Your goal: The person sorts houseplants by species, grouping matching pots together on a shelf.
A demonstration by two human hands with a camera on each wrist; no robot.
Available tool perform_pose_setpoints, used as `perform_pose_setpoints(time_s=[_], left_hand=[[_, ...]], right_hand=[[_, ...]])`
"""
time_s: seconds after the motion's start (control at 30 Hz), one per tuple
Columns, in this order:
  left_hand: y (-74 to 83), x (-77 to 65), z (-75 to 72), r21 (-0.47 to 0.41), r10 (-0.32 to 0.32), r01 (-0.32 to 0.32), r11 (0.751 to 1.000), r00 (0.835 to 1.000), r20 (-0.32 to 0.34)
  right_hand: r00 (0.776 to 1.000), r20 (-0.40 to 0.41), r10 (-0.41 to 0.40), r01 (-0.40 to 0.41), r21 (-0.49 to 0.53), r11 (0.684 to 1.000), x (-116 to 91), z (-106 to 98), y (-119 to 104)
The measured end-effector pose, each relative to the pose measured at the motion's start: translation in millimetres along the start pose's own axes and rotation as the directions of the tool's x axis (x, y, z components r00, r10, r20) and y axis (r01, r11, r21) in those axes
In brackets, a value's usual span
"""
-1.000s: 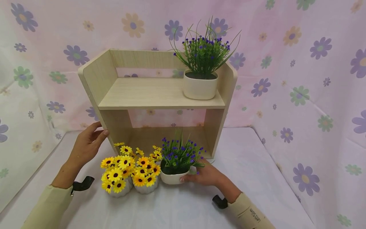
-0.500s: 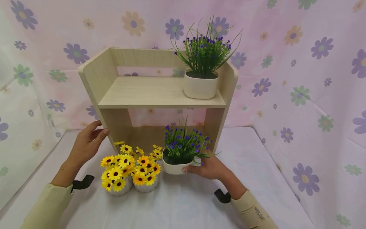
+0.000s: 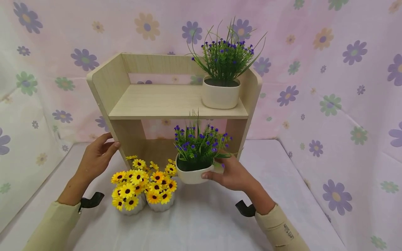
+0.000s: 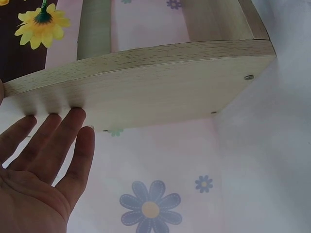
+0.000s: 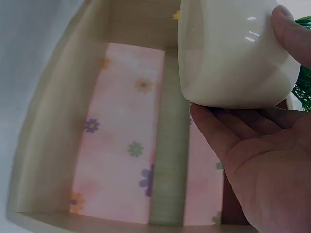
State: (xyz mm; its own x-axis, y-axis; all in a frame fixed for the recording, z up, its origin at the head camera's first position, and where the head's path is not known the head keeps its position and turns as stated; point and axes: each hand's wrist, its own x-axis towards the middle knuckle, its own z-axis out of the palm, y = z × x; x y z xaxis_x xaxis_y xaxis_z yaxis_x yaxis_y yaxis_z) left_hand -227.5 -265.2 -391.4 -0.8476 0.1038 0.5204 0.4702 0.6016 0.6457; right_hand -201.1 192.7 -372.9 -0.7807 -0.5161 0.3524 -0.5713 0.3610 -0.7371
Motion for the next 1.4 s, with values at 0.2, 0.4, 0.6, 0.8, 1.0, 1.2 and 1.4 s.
perform_pose_setpoints(time_s=[0.2,0.4,0.6,0.8,1.0,1.2,1.4], left_hand=[[0.8,1.0,-0.1,0.013,-0.001,0.001,1.0,1.0,-0.001],[0.8,1.5,-0.1,0.008,0.0,0.0,1.0,1.0,0.0],[-0.1,0.9,1.5,0.004,-0.017,0.017,1.0,1.0,0.01],[0.5,0.7,1.2,0.015,-0.021,0.021,1.0,1.0,0.007],[0.6,0.5,0.5,0.01,-0.002,0.002,1.0,1.0,0.0],[1.0,1.1,0.5,0.003,0.002,-0.002,1.0,1.0,0.005],[2.3,0.2,-1.0,-0.012,0.021,-0.021,1.0,1.0,0.0]], right_hand=[[1.0,0.01,-0.016,0.016,-0.032,0.999,9,-9,-18],[0.999,0.035,-0.034,0.036,-0.035,0.999,24,-20,-41],[0.994,0.056,-0.095,0.094,0.007,0.996,39,-27,-62],[0.98,0.044,-0.195,0.195,0.013,0.981,55,-31,-86],[0.969,0.021,-0.247,0.246,0.025,0.969,75,-33,-105],[0.964,-0.016,-0.266,0.267,0.054,0.962,97,-32,-114],[0.96,-0.021,-0.278,0.279,0.069,0.958,122,-25,-117]])
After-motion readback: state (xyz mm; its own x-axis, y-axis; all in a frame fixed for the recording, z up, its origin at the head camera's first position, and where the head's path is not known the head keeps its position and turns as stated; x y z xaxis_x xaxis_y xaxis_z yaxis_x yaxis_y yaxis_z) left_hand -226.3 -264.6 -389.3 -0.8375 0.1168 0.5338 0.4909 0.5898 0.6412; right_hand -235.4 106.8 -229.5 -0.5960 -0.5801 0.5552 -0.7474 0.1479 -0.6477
